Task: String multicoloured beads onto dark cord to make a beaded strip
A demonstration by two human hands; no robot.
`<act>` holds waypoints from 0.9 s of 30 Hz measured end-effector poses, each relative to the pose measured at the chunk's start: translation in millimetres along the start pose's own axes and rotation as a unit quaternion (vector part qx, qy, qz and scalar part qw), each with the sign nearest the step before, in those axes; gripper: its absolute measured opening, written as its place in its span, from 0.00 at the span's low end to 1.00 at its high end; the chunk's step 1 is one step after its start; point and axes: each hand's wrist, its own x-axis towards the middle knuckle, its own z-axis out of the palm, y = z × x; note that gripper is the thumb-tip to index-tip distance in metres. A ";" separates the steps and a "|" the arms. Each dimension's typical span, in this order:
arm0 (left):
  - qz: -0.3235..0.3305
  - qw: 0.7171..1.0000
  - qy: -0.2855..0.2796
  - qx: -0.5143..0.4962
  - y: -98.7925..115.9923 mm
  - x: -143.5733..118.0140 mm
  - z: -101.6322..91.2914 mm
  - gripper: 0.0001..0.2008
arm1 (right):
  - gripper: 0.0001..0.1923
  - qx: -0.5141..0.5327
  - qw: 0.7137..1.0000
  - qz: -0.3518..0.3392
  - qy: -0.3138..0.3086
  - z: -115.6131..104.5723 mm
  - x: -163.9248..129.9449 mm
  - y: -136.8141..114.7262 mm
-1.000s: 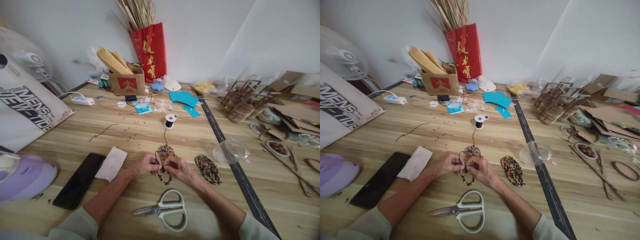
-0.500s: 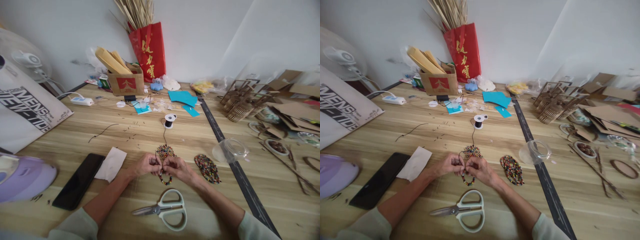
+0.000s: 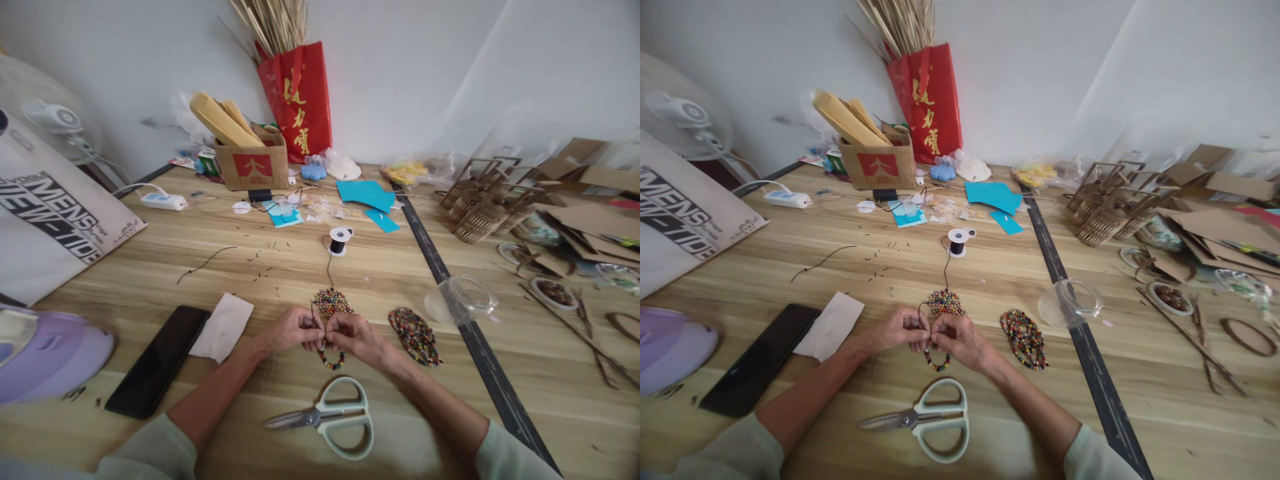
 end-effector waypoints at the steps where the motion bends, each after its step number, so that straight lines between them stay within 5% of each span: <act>1: 0.000 1.000 -0.002 0.000 0.3 -0.1 -0.1 0.22 | 0.12 -0.019 1.000 -0.004 0.004 0.3 -0.5 -0.3; 6: 0.007 1.000 -0.012 0.002 -0.8 0.2 -1.1 0.21 | 0.05 -0.129 0.990 -0.043 0.027 1.5 -3.0 -2.7; 15: 0.016 1.000 -0.015 0.015 -4.6 0.1 -2.1 0.20 | 0.05 -0.221 0.969 -0.102 0.031 2.4 -6.0 -4.6; 27: 0.012 0.999 -0.030 0.009 -4.1 1.9 -2.9 0.21 | 0.08 -0.228 0.963 -0.142 0.020 1.0 -6.5 -5.5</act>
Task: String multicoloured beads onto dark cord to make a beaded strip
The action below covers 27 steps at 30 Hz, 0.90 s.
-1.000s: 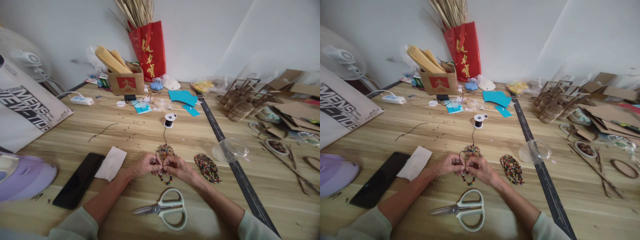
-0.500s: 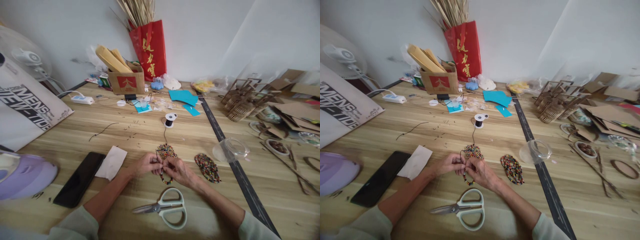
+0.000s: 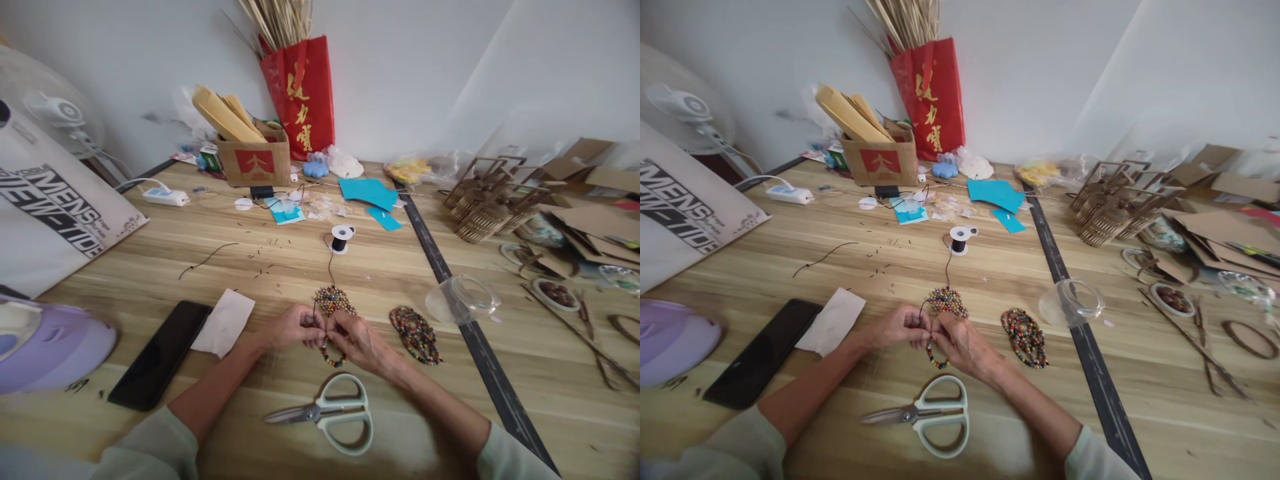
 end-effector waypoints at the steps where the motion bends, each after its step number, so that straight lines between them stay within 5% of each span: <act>1: -0.002 1.000 -0.003 -0.002 0.7 -0.1 -0.3 0.21 | 0.08 0.004 1.000 0.002 -0.003 0.1 0.0 0.0; 6: -0.001 1.000 -0.023 -0.007 4.1 -1.9 -2.1 0.19 | 0.10 0.041 0.997 0.059 -0.027 -0.6 0.6 0.4; 14: 0.004 1.000 -0.027 -0.016 1.9 -2.3 -3.6 0.19 | 0.23 0.267 0.953 0.129 -0.059 -4.6 5.4 5.5; 27: 0.008 0.999 -0.033 -0.012 -0.1 -1.3 -2.6 0.18 | 0.25 0.310 0.935 0.157 -0.065 -3.1 5.8 14.2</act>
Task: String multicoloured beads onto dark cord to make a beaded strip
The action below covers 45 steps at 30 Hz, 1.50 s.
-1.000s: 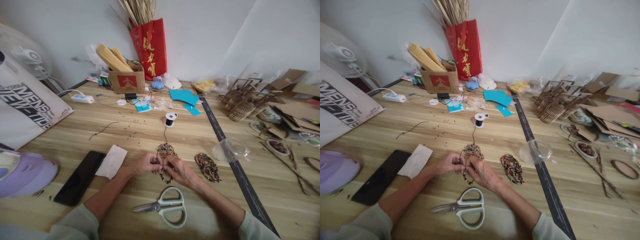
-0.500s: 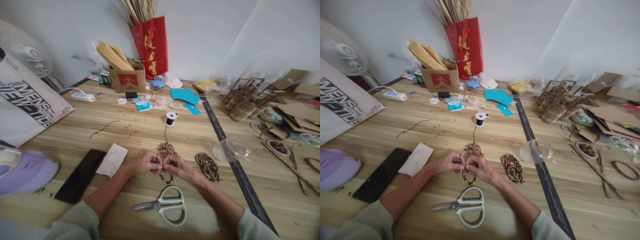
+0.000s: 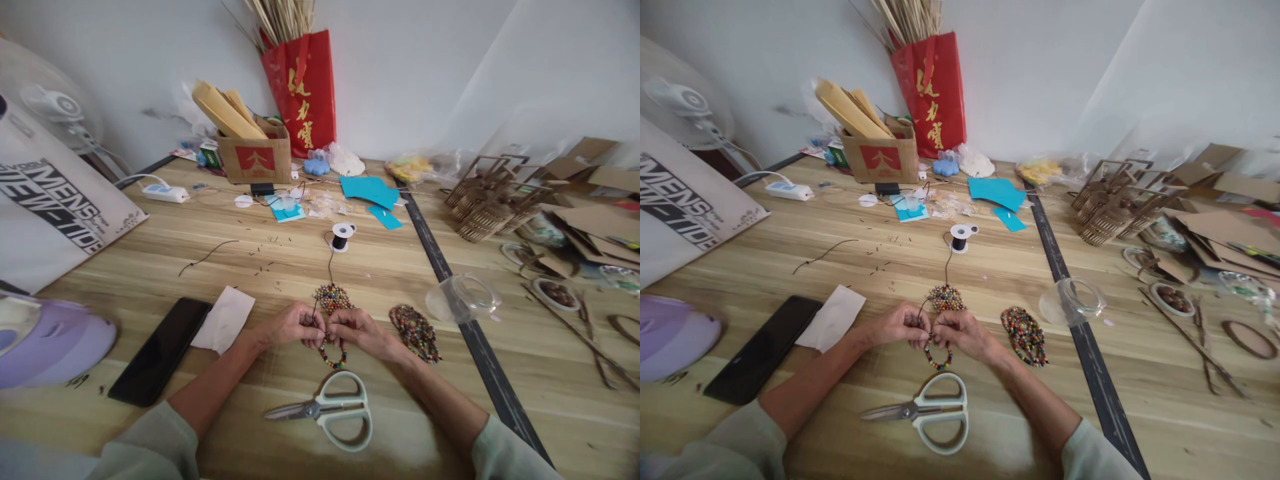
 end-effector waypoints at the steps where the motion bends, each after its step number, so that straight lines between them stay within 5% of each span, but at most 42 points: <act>1: -0.001 1.000 0.000 0.000 -0.2 0.0 0.1 0.18 | 0.25 0.000 1.000 0.004 0.002 0.0 0.2 0.3; 45: -0.019 0.997 -0.010 0.074 6.5 -2.6 5.9 0.10 | 0.24 -0.029 0.999 0.006 -0.025 -3.0 -0.1 -2.4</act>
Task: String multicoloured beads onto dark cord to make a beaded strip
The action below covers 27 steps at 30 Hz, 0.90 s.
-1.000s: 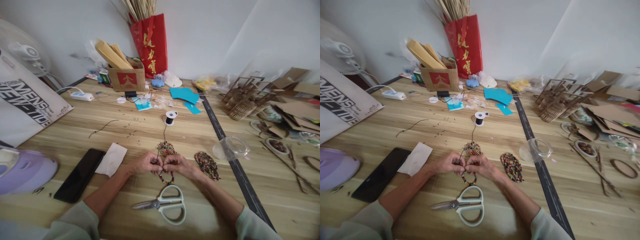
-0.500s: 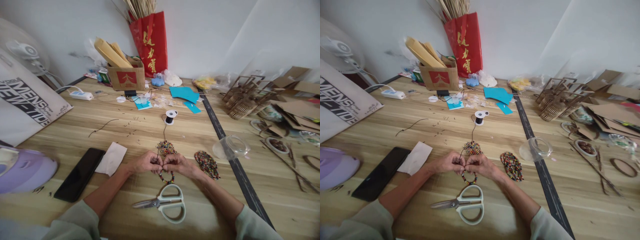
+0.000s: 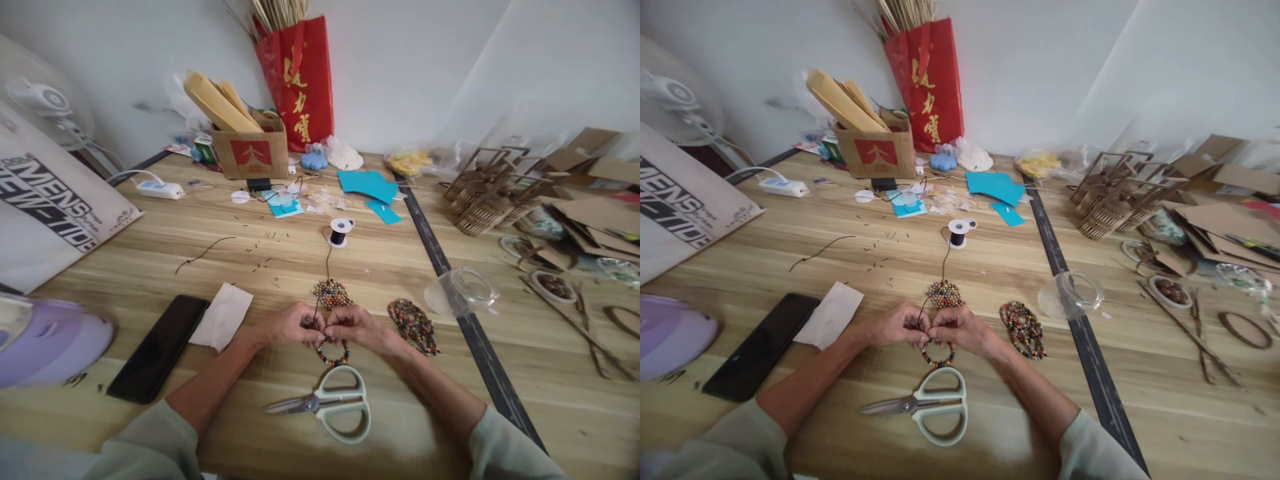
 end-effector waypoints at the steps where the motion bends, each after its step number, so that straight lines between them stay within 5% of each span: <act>1: -0.002 1.000 0.000 0.001 0.2 0.0 0.1 0.11 | 0.24 0.001 1.000 -0.001 0.000 -0.1 0.1 0.9; 27: -0.030 0.999 0.008 -0.025 0.4 -0.2 1.2 0.12 | 0.18 -0.066 0.996 -0.053 0.020 2.3 -0.5 7.4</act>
